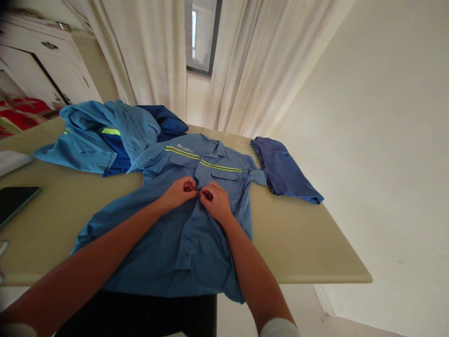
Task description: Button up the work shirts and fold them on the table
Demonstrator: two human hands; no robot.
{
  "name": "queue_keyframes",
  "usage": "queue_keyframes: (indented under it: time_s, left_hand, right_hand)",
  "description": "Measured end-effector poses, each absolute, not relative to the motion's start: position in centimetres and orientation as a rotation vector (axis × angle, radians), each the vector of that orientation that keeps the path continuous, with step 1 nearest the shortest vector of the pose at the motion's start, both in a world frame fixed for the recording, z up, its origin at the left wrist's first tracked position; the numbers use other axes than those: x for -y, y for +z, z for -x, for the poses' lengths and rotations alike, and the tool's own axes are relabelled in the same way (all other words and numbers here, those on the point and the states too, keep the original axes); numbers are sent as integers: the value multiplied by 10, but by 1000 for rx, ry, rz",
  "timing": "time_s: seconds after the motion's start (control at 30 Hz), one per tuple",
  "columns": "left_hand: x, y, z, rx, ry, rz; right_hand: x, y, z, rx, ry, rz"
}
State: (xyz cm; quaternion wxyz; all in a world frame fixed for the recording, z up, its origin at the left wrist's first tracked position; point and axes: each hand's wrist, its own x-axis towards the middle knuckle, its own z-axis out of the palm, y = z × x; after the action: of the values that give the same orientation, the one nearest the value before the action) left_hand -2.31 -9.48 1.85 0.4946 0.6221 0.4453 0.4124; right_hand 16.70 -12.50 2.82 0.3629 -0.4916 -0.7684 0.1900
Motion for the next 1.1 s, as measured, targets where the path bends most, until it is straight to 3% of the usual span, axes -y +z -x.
queue_keyframes:
  time_s: [0.13,0.6,1.1]
  left_hand:
    - [98,22,24,-1074,946,-1422]
    - [117,33,24,-1192,900,-2517]
    - [116,35,17,-1330,745,-2664]
  right_hand:
    - [128,29,-166,2022,468,1258]
    - [122,22,-167,1805,631,1283]
    - [113,14,-169,1569,886,1295]
